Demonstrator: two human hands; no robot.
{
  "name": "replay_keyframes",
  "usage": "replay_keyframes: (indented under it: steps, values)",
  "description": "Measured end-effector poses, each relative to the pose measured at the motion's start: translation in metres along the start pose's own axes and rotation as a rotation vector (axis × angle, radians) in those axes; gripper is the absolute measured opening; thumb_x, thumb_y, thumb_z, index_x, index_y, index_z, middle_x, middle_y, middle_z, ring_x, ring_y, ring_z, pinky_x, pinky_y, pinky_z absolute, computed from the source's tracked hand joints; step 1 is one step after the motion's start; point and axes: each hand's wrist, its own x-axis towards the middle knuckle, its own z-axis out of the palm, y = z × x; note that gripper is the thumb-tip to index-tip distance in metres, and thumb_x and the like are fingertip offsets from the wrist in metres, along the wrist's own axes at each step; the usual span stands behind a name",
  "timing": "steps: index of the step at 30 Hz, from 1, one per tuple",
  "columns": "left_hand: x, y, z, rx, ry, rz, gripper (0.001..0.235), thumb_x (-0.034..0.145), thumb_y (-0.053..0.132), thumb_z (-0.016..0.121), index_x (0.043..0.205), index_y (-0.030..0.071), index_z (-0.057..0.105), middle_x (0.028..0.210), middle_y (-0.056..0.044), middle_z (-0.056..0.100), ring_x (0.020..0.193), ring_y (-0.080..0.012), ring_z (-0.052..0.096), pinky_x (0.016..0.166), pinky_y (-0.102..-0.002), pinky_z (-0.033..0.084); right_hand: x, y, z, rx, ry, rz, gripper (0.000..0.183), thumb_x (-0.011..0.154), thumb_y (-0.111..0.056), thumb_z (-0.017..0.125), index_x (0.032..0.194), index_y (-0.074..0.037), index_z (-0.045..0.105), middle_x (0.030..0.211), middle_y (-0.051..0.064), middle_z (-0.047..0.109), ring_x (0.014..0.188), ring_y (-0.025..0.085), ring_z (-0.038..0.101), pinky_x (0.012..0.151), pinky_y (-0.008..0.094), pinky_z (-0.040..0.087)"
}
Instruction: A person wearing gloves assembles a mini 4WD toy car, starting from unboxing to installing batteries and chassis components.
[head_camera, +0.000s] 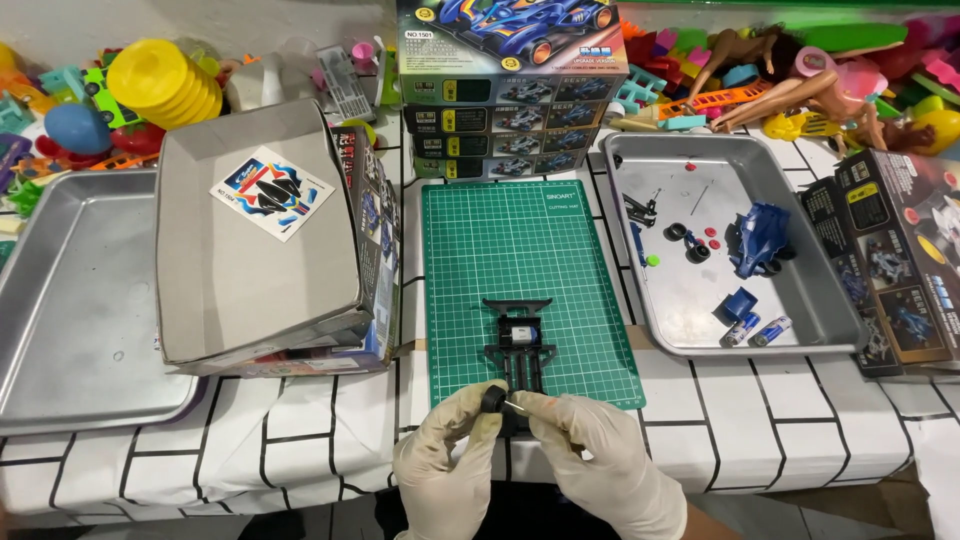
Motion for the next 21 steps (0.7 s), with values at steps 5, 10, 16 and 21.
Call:
replay_keyframes:
  steps: [5, 10, 16, 21]
  values:
    - [0.003, -0.003, 0.004, 0.013, 0.052, -0.016, 0.023, 0.083, 0.005, 0.081, 0.106, 0.005, 0.081, 0.103, -0.008, 0.084, 0.093, -0.0182, 0.083, 0.088, -0.029, 0.069, 0.000, 0.005, 0.003, -0.036, 0.023, -0.022, 0.030, 0.093, 0.004, 0.067, 0.122, -0.004, 0.069, 0.073, -0.005, 0.054, 0.052, 0.011, 0.041, 0.049, 0.024, 0.042]
    - [0.003, -0.005, 0.005, 0.008, 0.038, -0.001, 0.021, 0.085, 0.004, 0.079, 0.105, 0.003, 0.080, 0.104, -0.011, 0.084, 0.095, -0.0199, 0.083, 0.087, -0.031, 0.070, -0.003, 0.011, 0.004, -0.059, 0.040, -0.095, 0.027, 0.095, 0.002, 0.063, 0.121, -0.003, 0.068, 0.077, -0.003, 0.064, 0.053, 0.012, 0.049, 0.050, 0.026, 0.045]
    - [0.001, -0.019, 0.005, -0.149, 0.073, 0.058, 0.024, 0.083, -0.004, 0.079, 0.106, -0.002, 0.078, 0.104, -0.015, 0.082, 0.091, -0.0232, 0.081, 0.084, -0.032, 0.069, -0.005, 0.013, 0.001, -0.067, -0.008, -0.127, 0.036, 0.096, 0.005, 0.064, 0.131, -0.003, 0.062, 0.076, -0.003, 0.059, 0.054, 0.013, 0.044, 0.048, 0.027, 0.041]
    - [0.005, 0.020, 0.009, 0.437, 0.043, 0.385, 0.027, 0.083, -0.001, 0.080, 0.110, 0.004, 0.076, 0.109, -0.007, 0.081, 0.092, -0.0125, 0.082, 0.084, -0.020, 0.068, -0.017, 0.017, -0.007, -0.327, -0.158, -0.121, 0.046, 0.094, 0.000, 0.068, 0.139, -0.007, 0.058, 0.070, -0.007, 0.044, 0.056, 0.011, 0.043, 0.049, 0.028, 0.044]
